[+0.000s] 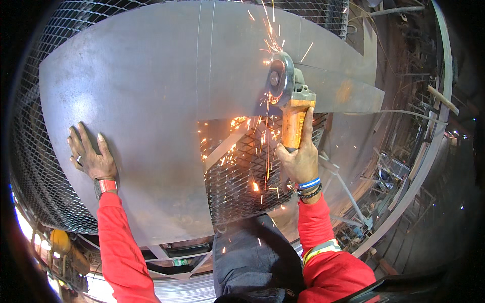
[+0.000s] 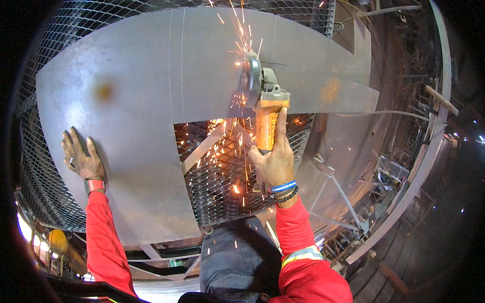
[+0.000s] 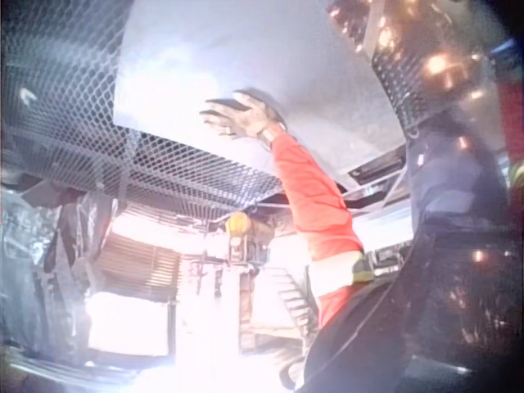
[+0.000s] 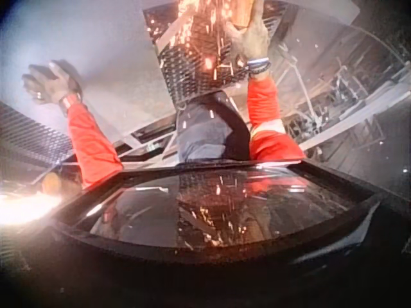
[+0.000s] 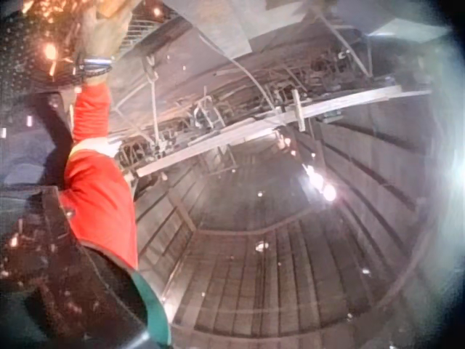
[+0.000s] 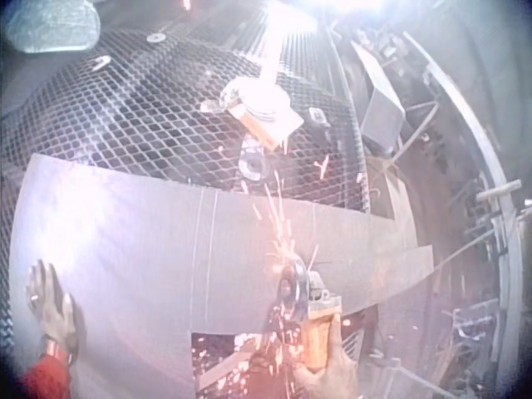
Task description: The person uses an angle grinder to cut a large metal sheet on a metal grate platform, generating sparks. They then pick up the cut piece, inspect the edges, and use a marker to draw lines on the sheet before placing it back down.
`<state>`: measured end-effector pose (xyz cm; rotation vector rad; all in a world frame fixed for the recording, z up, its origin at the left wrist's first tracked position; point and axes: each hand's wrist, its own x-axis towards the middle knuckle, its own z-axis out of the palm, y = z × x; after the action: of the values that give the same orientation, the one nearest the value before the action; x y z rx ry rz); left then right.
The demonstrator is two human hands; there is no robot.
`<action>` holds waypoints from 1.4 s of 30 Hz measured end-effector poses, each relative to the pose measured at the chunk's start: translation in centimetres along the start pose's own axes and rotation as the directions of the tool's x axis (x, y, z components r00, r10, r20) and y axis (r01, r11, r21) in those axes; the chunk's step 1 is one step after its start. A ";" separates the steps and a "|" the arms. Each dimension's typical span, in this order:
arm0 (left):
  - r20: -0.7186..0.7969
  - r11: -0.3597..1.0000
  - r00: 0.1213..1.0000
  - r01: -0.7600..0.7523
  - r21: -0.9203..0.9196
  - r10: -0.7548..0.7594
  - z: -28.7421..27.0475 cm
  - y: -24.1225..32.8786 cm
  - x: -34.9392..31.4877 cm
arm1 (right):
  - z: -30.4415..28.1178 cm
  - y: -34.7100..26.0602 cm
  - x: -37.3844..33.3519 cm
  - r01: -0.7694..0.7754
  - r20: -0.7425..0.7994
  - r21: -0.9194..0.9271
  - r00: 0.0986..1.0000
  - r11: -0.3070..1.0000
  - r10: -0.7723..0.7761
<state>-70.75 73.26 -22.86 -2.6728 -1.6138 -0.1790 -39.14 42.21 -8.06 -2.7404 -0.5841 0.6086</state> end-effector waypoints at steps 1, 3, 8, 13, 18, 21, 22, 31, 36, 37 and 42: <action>-0.003 1.000 1.000 -0.001 0.000 0.001 0.0 0.0 0.0 | -0.1 0.1 0.0 -0.003 0.003 -0.018 1.000 1.000 0.003; -0.010 1.000 1.000 -0.003 -0.002 0.003 -0.3 0.0 -0.1 | 0.0 0.4 -0.1 -0.033 0.013 0.017 0.999 0.999 0.033; -0.009 1.000 1.000 0.002 -0.015 -0.002 -0.1 0.2 -0.1 | 0.2 -0.1 0.2 -0.032 0.000 -0.012 0.999 0.999 0.032; -0.020 1.000 1.000 0.004 -0.030 -0.005 -0.1 0.3 0.0 | 0.0 0.2 0.3 -0.009 -0.003 -0.061 1.000 0.998 0.009; -0.025 1.000 1.000 0.003 -0.027 -0.004 0.3 0.1 -0.3 | -0.1 0.0 0.4 -0.021 -0.008 0.009 1.000 1.000 0.021; -0.033 1.000 0.999 -0.004 -0.023 0.003 0.6 -0.2 -0.5 | 0.2 0.3 0.4 0.022 -0.048 -0.031 0.999 0.999 -0.023; -0.036 1.000 0.999 -0.008 -0.014 0.007 0.8 -0.4 -0.5 | 0.2 0.2 0.4 0.010 -0.038 -0.028 0.999 1.000 -0.011; -0.045 0.999 0.999 -0.027 0.047 0.029 1.3 -1.7 0.0 | -0.4 1.5 -1.2 0.066 -0.081 0.344 0.996 0.937 -0.040; -0.034 0.992 0.998 -0.042 0.120 0.047 2.6 -1.7 0.8 | -2.3 3.0 -5.9 0.097 -0.164 0.656 0.986 0.749 0.016; -0.031 0.988 0.999 -0.038 0.147 0.043 2.6 -2.1 0.9 | -3.2 3.7 -6.8 0.152 -0.224 0.688 0.975 0.710 0.009; 0.021 0.967 0.969 -0.247 0.065 0.246 4.6 -6.5 3.0 | -8.6 8.1 -10.8 0.156 -0.187 0.952 0.978 0.264 0.097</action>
<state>-74.71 79.31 -27.45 -2.7937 -1.2492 -0.1015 -41.53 28.81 0.37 -1.5141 -0.0782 0.4150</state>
